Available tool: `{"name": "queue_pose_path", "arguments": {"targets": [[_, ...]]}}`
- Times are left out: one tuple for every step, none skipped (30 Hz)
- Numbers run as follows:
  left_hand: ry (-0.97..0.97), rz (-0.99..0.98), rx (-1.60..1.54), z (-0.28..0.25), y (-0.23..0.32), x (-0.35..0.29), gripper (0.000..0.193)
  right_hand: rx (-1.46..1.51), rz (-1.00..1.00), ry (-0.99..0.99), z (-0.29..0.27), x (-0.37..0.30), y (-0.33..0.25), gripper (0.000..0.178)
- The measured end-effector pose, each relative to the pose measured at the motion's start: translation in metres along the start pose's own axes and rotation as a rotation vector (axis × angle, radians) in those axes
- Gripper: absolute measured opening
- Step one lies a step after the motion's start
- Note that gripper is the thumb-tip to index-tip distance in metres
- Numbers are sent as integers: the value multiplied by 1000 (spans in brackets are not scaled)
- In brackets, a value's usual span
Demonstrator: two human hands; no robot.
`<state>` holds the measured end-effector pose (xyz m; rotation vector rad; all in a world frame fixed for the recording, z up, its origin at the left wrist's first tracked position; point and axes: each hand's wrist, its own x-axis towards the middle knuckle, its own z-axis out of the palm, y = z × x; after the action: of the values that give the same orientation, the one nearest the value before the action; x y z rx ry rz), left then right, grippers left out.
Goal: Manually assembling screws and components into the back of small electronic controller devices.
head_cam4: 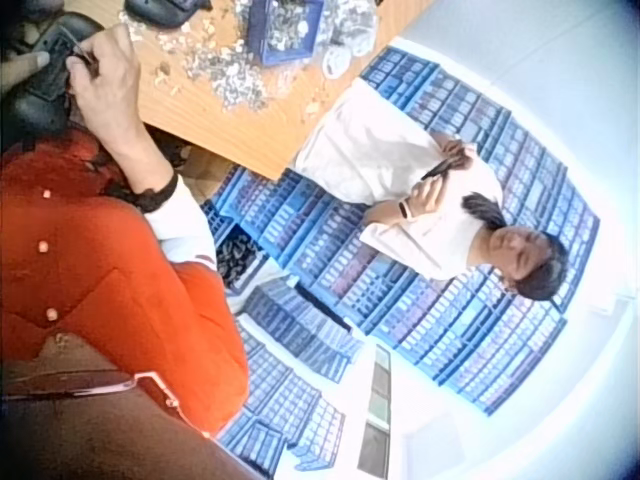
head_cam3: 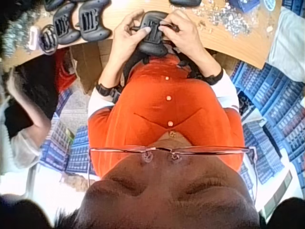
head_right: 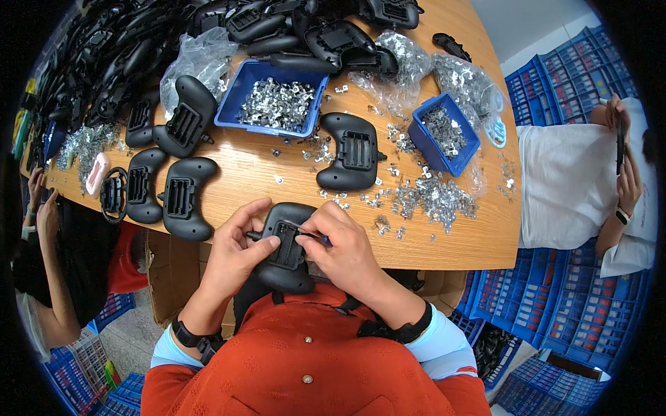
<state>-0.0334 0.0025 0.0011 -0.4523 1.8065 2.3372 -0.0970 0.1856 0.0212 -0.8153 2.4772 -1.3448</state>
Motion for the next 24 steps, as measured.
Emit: {"name": "queue_pose_path", "arguments": {"targets": [[0,0,1,0,0,0,59,22,6,18,1,-1,2,14],[-1,2,1,0,0,0,59,44,12,37,2,-2,3,14],[-3,4,0,0,0,0,58,45,12,37,2,-2,3,14],[-4,4,1,1,0,0,58,60,15,38,2,-3,3,15],[-5,6,1,0,-1,0,58,75,19,38,1,-3,3,15],[-5,8,1,1,-1,0,58,75,19,40,0,-4,3,15],[-5,8,1,1,0,0,58,79,35,29,-1,-4,2,16],[-4,3,-3,1,0,0,58,83,51,17,-1,-4,1,16],[-3,-1,-7,1,1,0,58,83,50,17,-2,-4,2,16],[-3,-1,-6,1,0,0,58,72,51,23,-2,-5,2,16],[2,10,-4,1,-1,0,57,60,51,29,-2,-5,2,16],[7,22,-1,1,-1,0,57,60,51,28,-2,-5,2,16],[6,23,-1,1,-2,0,57,33,16,45,-1,-4,1,16],[6,21,-4,1,-2,0,57,6,-19,62,-1,-4,1,16],[6,20,-6,0,-2,0,57,5,-19,63,-1,-4,1,16],[6,20,-5,0,-2,0,57,-11,-32,73,-1,-5,1,16],[3,22,-4,0,-2,0,57,-27,-44,84,-2,-5,1,16],[0,23,-2,0,-1,0,56,-26,-45,85,-3,-6,-1,16],[1,25,0,-1,-1,0,56,-34,-6,106,-4,-6,-3,18],[-3,22,-28,-1,-1,0,56,-42,34,127,-5,-7,-5,20],[-7,19,-57,-1,-1,0,56,-39,31,128,-6,-7,-6,20],[-8,21,-53,-2,-1,0,56,-69,57,154,-7,-8,-7,23],[-7,30,-71,-2,-1,0,56,-99,82,181,-9,-8,-7,26],[-7,39,-89,-3,-1,0,56,-102,90,171,-9,-9,-3,31]]}}
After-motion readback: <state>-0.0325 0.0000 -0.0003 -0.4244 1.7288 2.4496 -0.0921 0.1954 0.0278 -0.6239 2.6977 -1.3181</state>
